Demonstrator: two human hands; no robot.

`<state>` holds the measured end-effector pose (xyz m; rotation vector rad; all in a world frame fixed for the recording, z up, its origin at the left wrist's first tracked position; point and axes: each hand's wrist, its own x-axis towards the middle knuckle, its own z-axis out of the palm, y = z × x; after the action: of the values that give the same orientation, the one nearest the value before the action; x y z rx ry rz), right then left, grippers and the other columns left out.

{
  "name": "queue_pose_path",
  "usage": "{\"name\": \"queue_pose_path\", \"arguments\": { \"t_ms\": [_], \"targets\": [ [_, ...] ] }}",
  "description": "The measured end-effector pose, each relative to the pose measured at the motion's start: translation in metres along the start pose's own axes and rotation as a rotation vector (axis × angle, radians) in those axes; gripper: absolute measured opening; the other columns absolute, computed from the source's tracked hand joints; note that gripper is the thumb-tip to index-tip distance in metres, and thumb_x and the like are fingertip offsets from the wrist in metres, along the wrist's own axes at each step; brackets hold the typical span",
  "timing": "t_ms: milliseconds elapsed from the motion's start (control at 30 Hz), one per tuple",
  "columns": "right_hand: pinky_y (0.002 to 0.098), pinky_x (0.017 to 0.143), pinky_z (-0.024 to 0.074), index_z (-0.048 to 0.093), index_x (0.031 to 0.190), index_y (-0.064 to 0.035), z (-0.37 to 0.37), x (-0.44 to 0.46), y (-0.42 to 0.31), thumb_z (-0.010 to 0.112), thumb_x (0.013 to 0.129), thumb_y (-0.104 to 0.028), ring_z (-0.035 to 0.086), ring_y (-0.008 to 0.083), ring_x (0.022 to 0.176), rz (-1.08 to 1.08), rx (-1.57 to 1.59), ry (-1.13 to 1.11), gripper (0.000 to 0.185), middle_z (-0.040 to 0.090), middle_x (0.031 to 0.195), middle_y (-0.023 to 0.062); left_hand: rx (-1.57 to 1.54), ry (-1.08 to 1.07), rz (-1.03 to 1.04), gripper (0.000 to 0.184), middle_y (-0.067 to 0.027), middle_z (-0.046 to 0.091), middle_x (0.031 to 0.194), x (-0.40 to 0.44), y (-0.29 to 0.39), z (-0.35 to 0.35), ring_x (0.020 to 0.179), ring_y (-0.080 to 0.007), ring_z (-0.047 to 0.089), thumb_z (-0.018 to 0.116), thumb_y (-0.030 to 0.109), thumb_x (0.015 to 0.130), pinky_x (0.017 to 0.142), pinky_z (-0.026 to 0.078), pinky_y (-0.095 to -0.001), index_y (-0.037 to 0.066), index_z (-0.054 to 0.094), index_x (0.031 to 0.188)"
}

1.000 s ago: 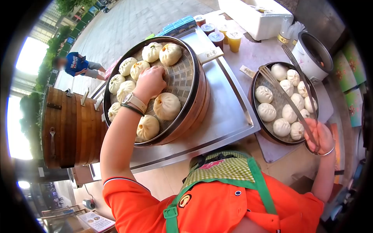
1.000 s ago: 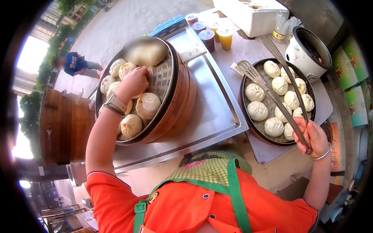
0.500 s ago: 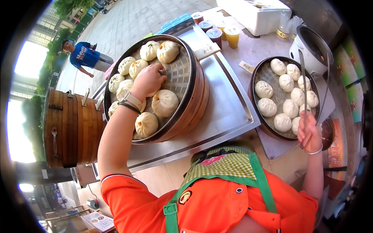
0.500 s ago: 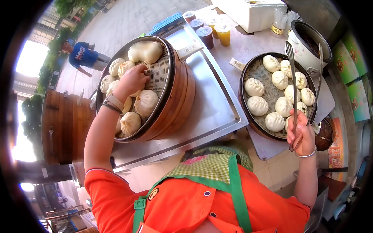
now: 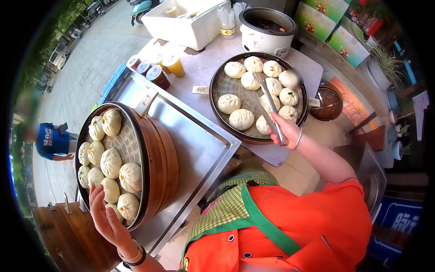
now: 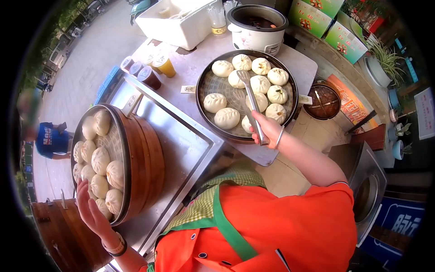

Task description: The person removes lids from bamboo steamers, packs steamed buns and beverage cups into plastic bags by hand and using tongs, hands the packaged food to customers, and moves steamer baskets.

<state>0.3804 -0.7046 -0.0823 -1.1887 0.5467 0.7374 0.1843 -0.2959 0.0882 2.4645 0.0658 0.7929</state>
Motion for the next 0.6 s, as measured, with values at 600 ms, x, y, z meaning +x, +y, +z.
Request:
{"name": "queue_pose_path", "arguments": {
  "t_ms": [600],
  "targets": [
    [0.0243,0.032,0.0350,0.046,0.087,-0.0093,0.008,0.044,0.016,0.049,0.088,-0.043,0.042,0.0098,0.041,-0.089,0.056,0.143,0.034,0.048,0.066,0.0028,-0.022,0.031,-0.036,0.032,-0.0168,0.056,0.109,-0.046,0.011,0.009,0.115,-0.0370,0.044,0.043,0.024,0.090,0.098,0.029,-0.0459,-0.004,0.054,0.101]
  ]
}}
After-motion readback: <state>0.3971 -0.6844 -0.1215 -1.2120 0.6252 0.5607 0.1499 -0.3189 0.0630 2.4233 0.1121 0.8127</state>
